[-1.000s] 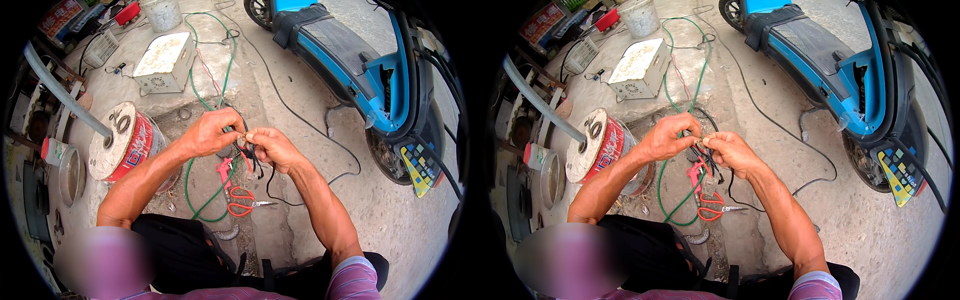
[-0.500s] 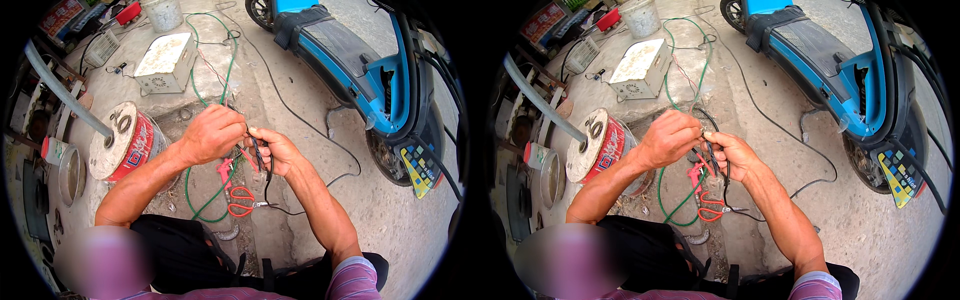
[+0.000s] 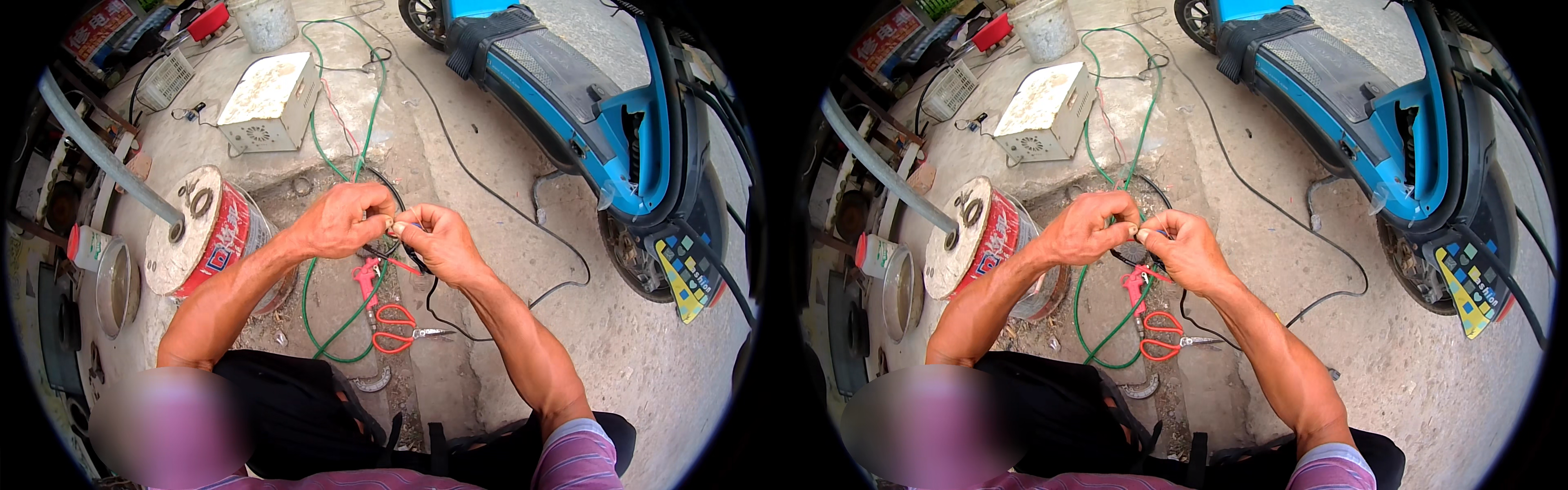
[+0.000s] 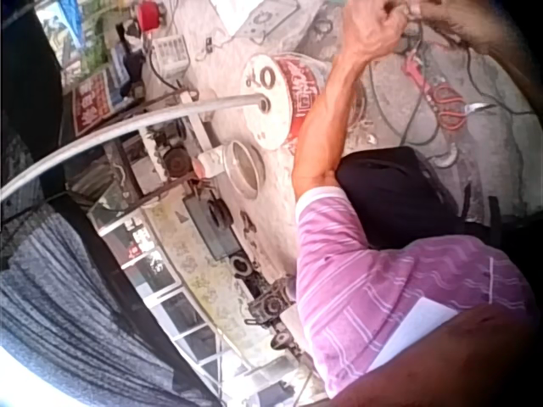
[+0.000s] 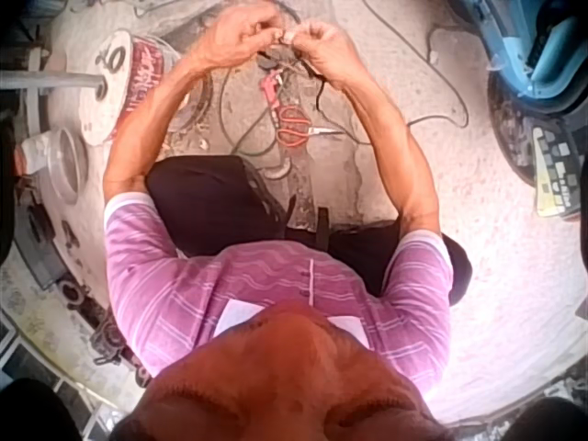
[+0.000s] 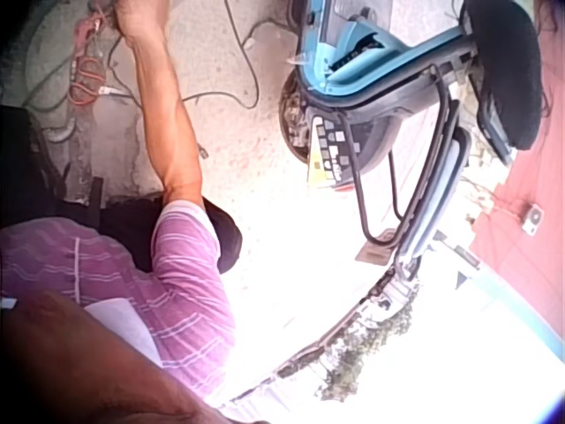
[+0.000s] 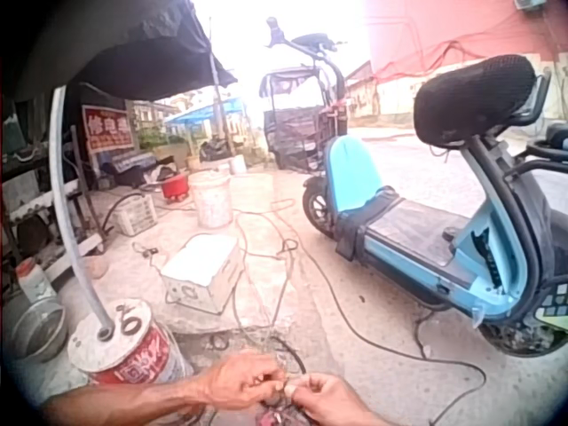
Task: The person uses scissors to strip the insulation from a black wire, then twists the exposed strands together with another wire. They wrap the connection with black electrical tape and secure it.
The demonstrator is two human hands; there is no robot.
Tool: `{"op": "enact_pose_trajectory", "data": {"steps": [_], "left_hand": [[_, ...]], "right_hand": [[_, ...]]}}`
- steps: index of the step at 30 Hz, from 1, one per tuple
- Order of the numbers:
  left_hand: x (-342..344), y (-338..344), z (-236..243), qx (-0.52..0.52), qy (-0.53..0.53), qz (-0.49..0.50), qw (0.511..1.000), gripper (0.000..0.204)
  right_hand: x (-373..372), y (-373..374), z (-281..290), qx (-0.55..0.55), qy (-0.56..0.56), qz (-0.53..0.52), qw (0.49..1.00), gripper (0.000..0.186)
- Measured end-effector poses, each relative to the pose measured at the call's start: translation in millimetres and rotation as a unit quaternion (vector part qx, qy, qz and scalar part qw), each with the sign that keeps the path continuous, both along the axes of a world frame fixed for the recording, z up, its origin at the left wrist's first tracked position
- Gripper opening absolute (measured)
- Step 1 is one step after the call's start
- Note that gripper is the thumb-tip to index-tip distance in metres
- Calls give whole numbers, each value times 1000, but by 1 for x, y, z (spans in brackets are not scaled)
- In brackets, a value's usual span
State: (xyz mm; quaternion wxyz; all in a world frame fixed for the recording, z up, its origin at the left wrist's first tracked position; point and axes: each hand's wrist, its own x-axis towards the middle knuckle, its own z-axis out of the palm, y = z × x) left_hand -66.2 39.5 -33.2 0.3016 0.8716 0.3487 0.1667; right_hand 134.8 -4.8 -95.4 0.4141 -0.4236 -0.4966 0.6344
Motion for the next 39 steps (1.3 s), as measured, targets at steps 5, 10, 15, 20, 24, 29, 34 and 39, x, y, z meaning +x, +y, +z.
{"op": "enact_pose_trajectory", "data": {"steps": [5, 10, 15, 20, 24, 29, 34, 39], "left_hand": [[2, -3, -3, -222, 8, 109, 969, 16], [10, -9, -8, -190, -144, 210, 948, 11], [-1, -7, -7, 135, -115, 8, 984, 23], [5, -12, -6, 171, -44, -11, 984, 23], [6, -9, -4, 191, 4, -25, 981, 14], [1, -6, -10, 84, 92, -15, 992, 10], [-12, 5, -22, -30, 45, -13, 998, 28], [-11, 6, -19, -121, 32, 56, 991, 48]], "right_hand": [[-6, -7, -6, 108, -80, -25, 991, 18], [-4, 3, -9, -48, 64, -20, 997, 18], [8, 9, -1, -175, 183, 28, 967, 13], [11, 9, 1, -225, 218, 39, 949, 12], [11, 6, -1, -195, 202, 34, 959, 12], [-1, 2, -13, -68, 19, -38, 997, 16], [-4, -1, -19, -22, 23, -38, 999, 15], [-7, -5, -19, 29, 14, -59, 998, 15]]}}
